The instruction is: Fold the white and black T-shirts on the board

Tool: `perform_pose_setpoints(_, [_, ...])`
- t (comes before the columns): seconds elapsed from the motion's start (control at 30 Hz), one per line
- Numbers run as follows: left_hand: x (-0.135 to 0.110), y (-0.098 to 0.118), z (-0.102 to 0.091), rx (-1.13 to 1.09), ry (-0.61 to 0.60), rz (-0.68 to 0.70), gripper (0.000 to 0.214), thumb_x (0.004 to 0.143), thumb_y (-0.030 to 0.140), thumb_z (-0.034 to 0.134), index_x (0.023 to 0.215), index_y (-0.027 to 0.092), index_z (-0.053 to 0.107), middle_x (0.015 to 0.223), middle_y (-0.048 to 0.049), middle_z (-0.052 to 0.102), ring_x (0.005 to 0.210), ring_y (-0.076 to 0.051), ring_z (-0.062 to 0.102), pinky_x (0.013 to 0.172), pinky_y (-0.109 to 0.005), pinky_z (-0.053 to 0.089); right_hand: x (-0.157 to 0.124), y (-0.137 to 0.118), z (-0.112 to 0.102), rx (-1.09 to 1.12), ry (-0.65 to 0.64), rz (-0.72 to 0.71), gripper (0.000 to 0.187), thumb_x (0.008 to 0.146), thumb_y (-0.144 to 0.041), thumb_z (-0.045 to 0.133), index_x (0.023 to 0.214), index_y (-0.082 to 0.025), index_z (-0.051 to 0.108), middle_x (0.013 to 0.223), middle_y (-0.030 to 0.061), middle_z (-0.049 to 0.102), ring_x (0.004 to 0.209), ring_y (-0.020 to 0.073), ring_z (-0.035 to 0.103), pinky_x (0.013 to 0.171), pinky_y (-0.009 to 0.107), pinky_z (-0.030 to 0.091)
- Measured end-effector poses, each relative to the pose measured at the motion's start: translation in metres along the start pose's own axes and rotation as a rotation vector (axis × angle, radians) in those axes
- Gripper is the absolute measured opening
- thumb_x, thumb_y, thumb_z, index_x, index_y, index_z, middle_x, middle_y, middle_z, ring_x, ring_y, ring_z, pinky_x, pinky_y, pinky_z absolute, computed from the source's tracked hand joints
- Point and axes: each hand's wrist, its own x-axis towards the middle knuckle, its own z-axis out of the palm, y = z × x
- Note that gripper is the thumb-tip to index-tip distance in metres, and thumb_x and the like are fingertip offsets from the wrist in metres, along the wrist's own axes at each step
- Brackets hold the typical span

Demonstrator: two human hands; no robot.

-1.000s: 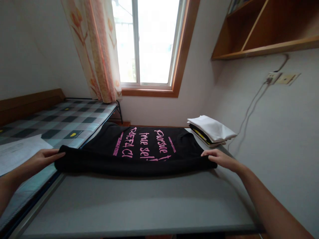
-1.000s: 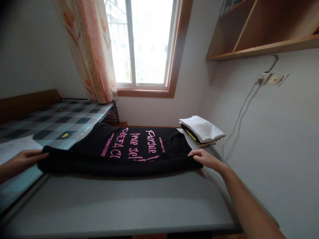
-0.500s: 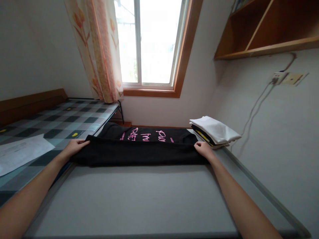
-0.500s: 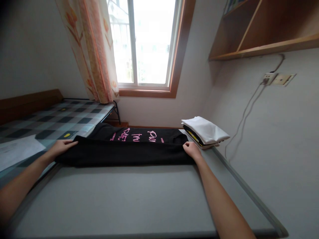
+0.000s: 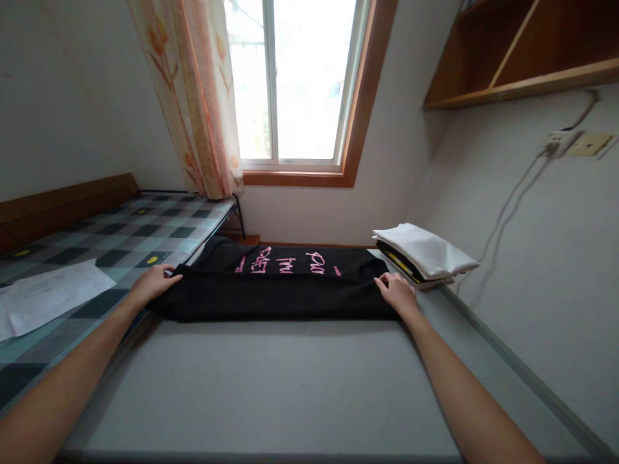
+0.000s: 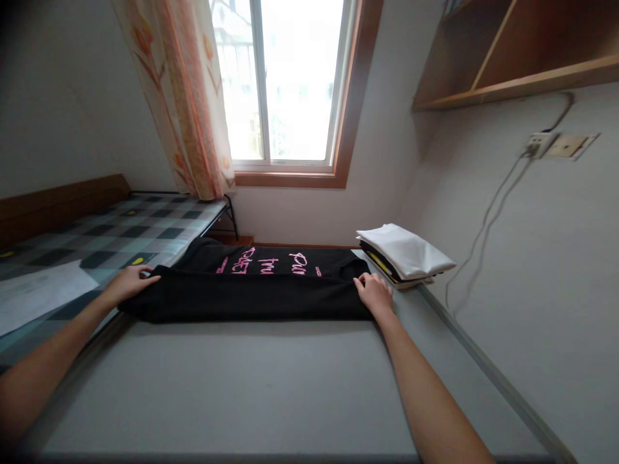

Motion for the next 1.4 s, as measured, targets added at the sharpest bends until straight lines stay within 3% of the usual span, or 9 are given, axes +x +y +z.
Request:
perform_pose_setpoints(0.13, [-0.013,0.024,-0.008,0.176,0.092,0.117,0.051,0.083,0.041,0.054,0.130,0.020,0.053,0.122,-0.0115,0.062,0.106,-0.031,0.058,0.084,-0.039,0.045,0.006,0.015,0.000,0.182,0.012,-0.119,0.028,0.088,-0.040,0.049,0.088,-0.019,0.067,0.097,0.0104,0.066,0.093,0.0245,0.062,0.081,0.035,0.046])
perform_pose_setpoints(0.2, [-0.020,0.048,-0.012,0.164,0.139,0.218,0.048,0.083,0.043,0.053,0.127,0.022,0.056,0.123,-0.0122,0.060,0.111,-0.034,0.056,0.090,-0.045,0.043,0.009,0.025,-0.001,0.301,0.028,-0.195,0.026,0.086,-0.038,0.050,0.087,-0.018,0.068,0.093,0.0102,0.067,0.091,0.0230,0.063,0.083,0.034,0.047])
perform_pose_setpoints(0.3, [-0.028,0.094,-0.009,-0.009,0.079,0.404,0.038,0.084,0.042,0.052,0.115,0.024,0.063,0.120,-0.0082,0.061,0.113,-0.030,0.055,0.096,-0.041,0.042,0.012,0.039,0.000,0.447,0.047,-0.226,0.027,0.083,-0.037,0.050,0.086,-0.019,0.070,0.093,0.0101,0.070,0.090,0.0232,0.064,0.085,0.035,0.048])
perform_pose_setpoints(0.43, [-0.042,0.160,0.016,-0.258,-0.034,0.665,0.033,0.085,0.041,0.054,0.110,0.023,0.065,0.120,-0.0061,0.059,0.111,-0.024,0.057,0.095,-0.036,0.044,0.012,0.052,0.005,0.553,0.014,-0.183,0.026,0.075,-0.039,0.058,0.083,-0.019,0.072,0.091,0.0095,0.071,0.084,0.0237,0.065,0.081,0.037,0.051])
perform_pose_setpoints(0.6, [-0.063,0.238,0.056,-0.345,-0.093,0.936,0.032,0.086,0.031,0.057,0.117,0.025,0.062,0.121,-0.0061,0.059,0.113,-0.023,0.057,0.099,-0.038,0.043,0.012,0.057,0.009,0.567,0.025,-0.147,0.027,0.068,-0.041,0.065,0.080,-0.018,0.073,0.086,0.0093,0.071,0.077,0.0226,0.064,0.076,0.038,0.052])
perform_pose_setpoints(0.83, [-0.070,0.323,0.071,-0.457,-0.055,0.979,0.036,0.087,0.025,0.054,0.123,0.025,0.060,0.130,-0.0061,0.056,0.114,-0.022,0.057,0.098,-0.037,0.045,0.010,0.060,0.003,0.622,-0.024,-0.193,0.034,0.071,-0.045,0.064,0.087,-0.018,0.075,0.095,0.0115,0.070,0.085,0.0240,0.064,0.079,0.037,0.052])
perform_pose_setpoints(1.07, [-0.061,0.367,0.078,-0.507,-0.203,1.017,0.026,0.082,0.026,0.062,0.107,0.024,0.069,0.107,-0.0026,0.070,0.100,-0.020,0.064,0.090,-0.030,0.048,0.010,0.058,0.000,0.681,-0.016,-0.191,0.040,0.066,-0.056,0.066,0.076,-0.018,0.073,0.085,0.0100,0.069,0.083,0.0245,0.063,0.077,0.038,0.051])
perform_pose_setpoints(1.27, [-0.049,0.381,0.083,-0.601,-0.458,1.052,0.029,0.076,0.028,0.070,0.103,0.017,0.069,0.100,-0.0049,0.072,0.093,-0.018,0.065,0.085,-0.028,0.049,0.009,0.054,-0.005,0.879,-0.048,-0.088,0.048,0.060,-0.062,0.073,0.079,-0.018,0.070,0.081,0.0086,0.072,0.078,0.0240,0.065,0.075,0.037,0.051])
perform_pose_setpoints(1.4, [-0.048,0.381,0.082,-0.625,-0.462,1.055,0.025,0.078,0.026,0.068,0.101,0.015,0.070,0.095,-0.0051,0.072,0.089,-0.017,0.064,0.083,-0.027,0.048,0.010,0.054,-0.005,1.003,-0.077,-0.032,0.051,0.055,-0.060,0.077,0.082,-0.018,0.069,0.083,0.0080,0.073,0.077,0.0226,0.066,0.072,0.035,0.052])
